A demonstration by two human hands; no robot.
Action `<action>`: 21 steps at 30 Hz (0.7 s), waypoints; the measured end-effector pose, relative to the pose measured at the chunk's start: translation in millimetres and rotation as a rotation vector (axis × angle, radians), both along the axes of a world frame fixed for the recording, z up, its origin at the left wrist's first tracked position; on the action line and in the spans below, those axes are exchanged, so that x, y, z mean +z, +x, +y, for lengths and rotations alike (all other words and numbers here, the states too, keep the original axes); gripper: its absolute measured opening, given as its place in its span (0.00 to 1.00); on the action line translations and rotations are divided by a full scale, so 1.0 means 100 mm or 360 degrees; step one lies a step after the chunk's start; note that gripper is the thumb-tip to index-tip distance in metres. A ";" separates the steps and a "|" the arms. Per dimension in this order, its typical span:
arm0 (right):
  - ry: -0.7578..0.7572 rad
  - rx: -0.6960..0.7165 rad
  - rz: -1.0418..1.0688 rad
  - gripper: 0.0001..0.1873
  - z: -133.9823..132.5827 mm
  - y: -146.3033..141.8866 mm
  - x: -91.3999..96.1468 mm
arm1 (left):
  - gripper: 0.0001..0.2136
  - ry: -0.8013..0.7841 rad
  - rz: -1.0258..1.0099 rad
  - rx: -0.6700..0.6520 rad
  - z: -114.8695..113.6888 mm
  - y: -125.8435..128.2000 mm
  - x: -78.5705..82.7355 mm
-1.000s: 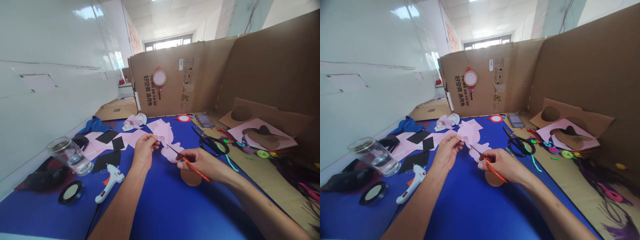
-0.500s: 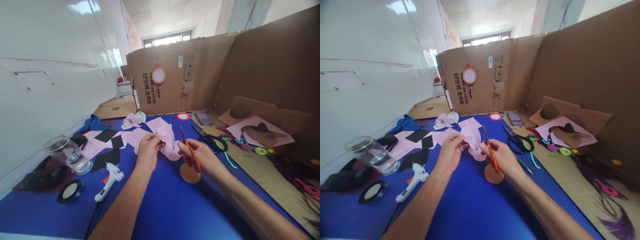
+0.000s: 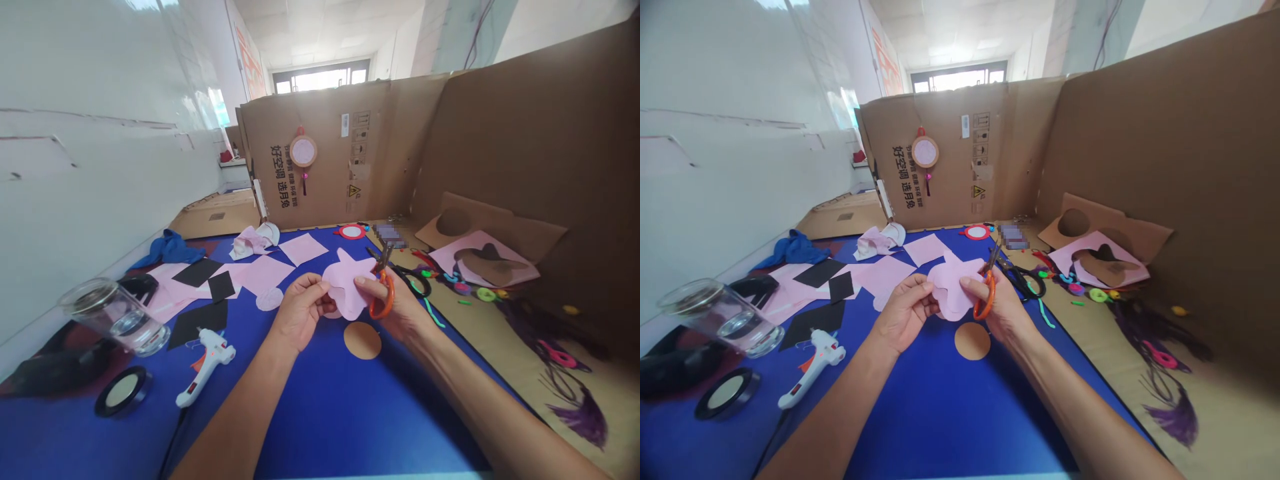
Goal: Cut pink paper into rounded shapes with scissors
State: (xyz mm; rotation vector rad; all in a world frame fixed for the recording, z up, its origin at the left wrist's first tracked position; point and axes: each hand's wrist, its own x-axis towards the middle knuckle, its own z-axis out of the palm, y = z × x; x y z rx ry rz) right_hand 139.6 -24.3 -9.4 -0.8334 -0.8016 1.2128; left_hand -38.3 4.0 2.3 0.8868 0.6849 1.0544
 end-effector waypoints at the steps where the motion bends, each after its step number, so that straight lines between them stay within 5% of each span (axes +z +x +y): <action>1: 0.0016 -0.0021 -0.0023 0.31 0.01 0.01 -0.01 | 0.17 0.0001 0.0025 -0.0022 -0.01 0.01 -0.01; 21: 0.0098 -0.0087 -0.0273 0.27 -0.04 0.03 -0.04 | 0.07 0.0269 0.0620 0.0222 -0.01 0.07 -0.10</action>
